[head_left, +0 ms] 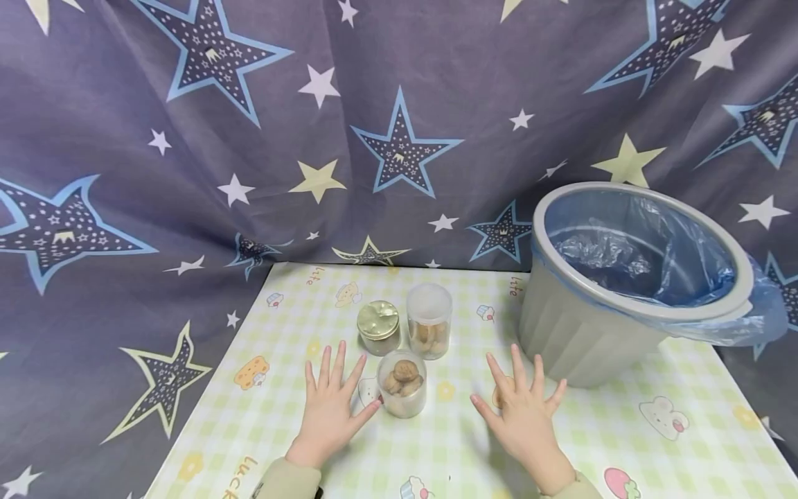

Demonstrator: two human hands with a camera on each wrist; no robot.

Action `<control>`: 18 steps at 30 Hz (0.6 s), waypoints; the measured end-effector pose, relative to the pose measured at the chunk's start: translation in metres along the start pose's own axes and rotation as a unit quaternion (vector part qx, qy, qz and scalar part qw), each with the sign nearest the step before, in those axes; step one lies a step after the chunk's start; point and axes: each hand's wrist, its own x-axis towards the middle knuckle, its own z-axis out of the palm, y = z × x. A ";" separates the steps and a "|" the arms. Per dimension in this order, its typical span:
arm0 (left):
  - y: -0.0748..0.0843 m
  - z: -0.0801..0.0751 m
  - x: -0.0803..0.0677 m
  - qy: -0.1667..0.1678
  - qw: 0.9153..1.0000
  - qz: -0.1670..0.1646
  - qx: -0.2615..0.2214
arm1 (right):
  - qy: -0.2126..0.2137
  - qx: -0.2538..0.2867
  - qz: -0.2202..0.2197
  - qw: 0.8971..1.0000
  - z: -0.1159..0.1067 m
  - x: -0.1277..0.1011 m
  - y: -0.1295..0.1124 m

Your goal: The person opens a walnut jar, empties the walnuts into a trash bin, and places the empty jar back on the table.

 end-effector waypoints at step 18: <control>0.009 0.020 0.008 -0.088 0.993 -0.021 -0.074 | 0.024 0.005 -0.021 0.999 0.009 0.002 0.000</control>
